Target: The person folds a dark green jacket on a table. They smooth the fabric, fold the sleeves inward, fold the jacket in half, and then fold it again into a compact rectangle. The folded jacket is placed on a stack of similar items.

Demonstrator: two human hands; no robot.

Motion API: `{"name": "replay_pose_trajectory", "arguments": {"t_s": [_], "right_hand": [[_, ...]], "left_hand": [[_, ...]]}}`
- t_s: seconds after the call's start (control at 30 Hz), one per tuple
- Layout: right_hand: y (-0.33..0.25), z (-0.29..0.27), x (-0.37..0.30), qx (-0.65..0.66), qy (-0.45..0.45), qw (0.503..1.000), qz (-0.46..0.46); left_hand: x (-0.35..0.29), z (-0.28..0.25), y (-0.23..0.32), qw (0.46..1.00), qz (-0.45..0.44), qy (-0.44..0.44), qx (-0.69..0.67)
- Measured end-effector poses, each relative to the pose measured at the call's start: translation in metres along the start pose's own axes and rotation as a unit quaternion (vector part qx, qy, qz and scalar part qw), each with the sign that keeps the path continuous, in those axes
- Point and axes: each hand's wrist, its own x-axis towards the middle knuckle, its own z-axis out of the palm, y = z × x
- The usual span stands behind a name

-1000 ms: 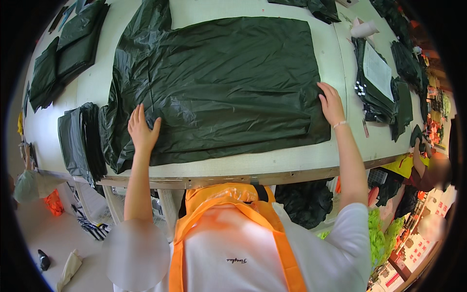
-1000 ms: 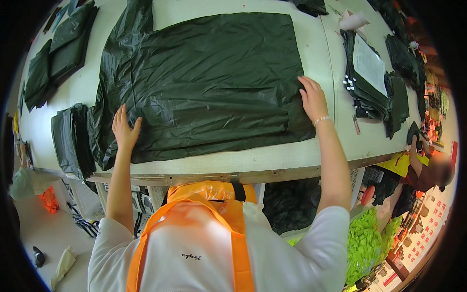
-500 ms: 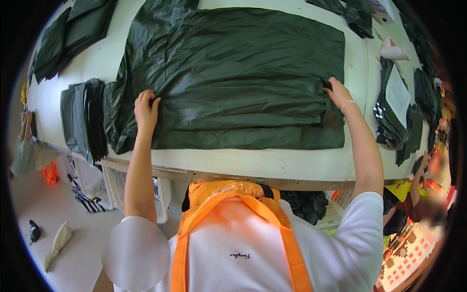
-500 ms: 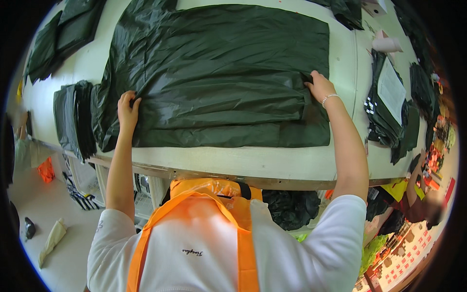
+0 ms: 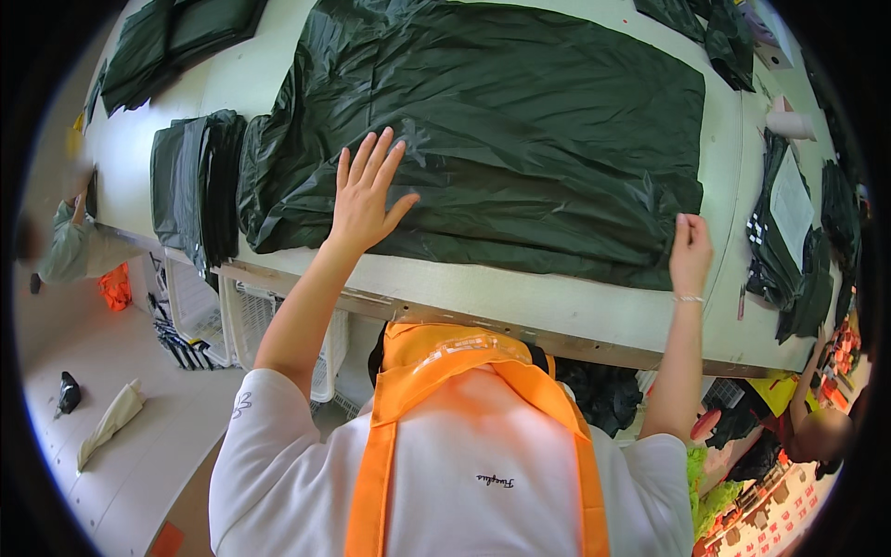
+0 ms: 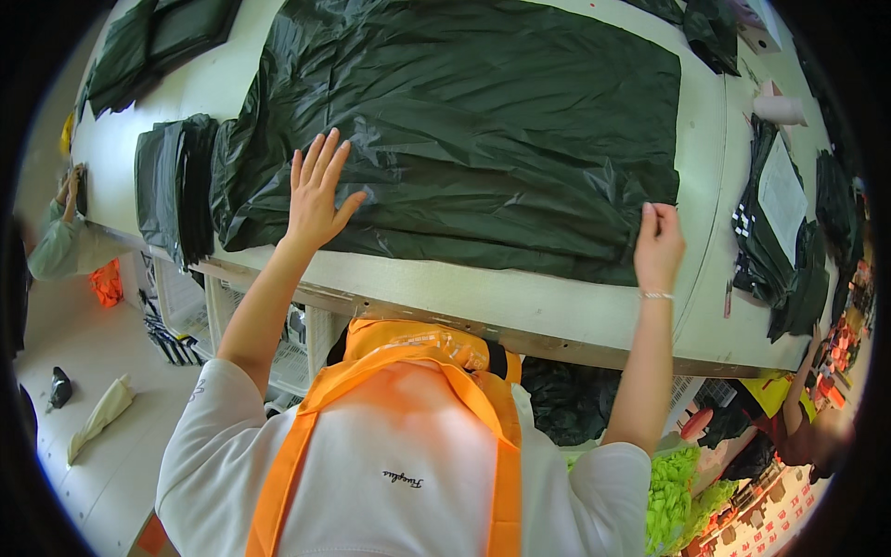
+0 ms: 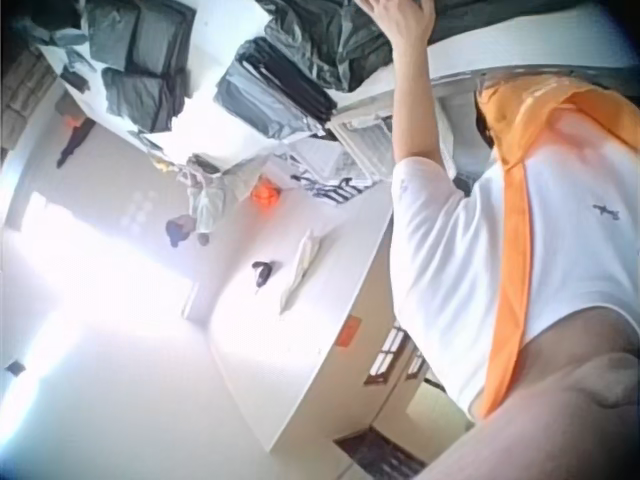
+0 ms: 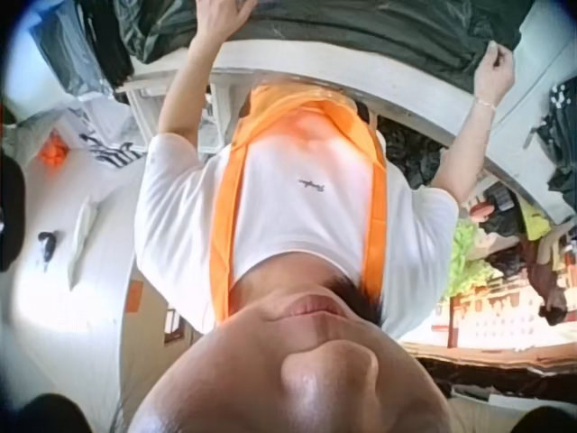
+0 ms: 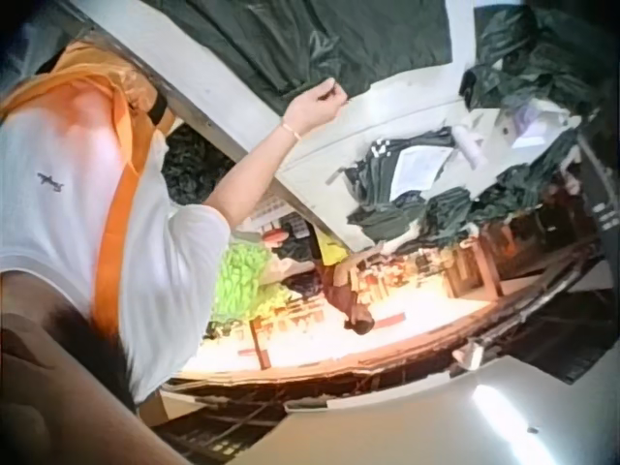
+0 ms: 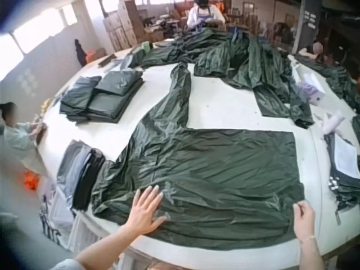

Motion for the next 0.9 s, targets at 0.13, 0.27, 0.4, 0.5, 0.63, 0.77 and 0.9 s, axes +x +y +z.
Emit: {"name": "replay_pose_trajectory", "arguments": {"t_s": [0.13,0.27,0.4,0.5,0.63,0.77,0.9], "right_hand": [[0.006,-0.050,-0.005,0.030,-0.013,0.998,-0.056],[0.043,-0.022,-0.020,-0.144,0.061,0.988,-0.011],[-0.004,0.002,-0.023,-0.152,0.110,0.956,-0.227],[-0.037,0.021,-0.028,-0.291,-0.022,0.913,-0.284],[0.012,0.064,-0.025,-0.332,-0.120,0.910,-0.219],[-0.008,0.046,0.029,-0.197,-0.028,0.944,-0.263],[-0.074,0.077,0.149,-0.288,-0.074,0.894,-0.334]], "left_hand": [[-0.021,-0.005,-0.012,0.998,-0.014,-0.020,0.052],[-0.049,0.016,-0.051,0.989,-0.060,-0.089,0.105],[-0.047,0.003,-0.048,0.992,-0.061,-0.066,0.089],[-0.041,0.020,-0.061,0.988,-0.076,-0.079,0.108],[-0.028,0.029,-0.072,0.990,-0.065,-0.095,0.080],[0.009,0.010,-0.105,0.998,-0.051,0.019,0.012],[0.111,0.025,-0.182,0.965,-0.188,0.143,0.114]]}}
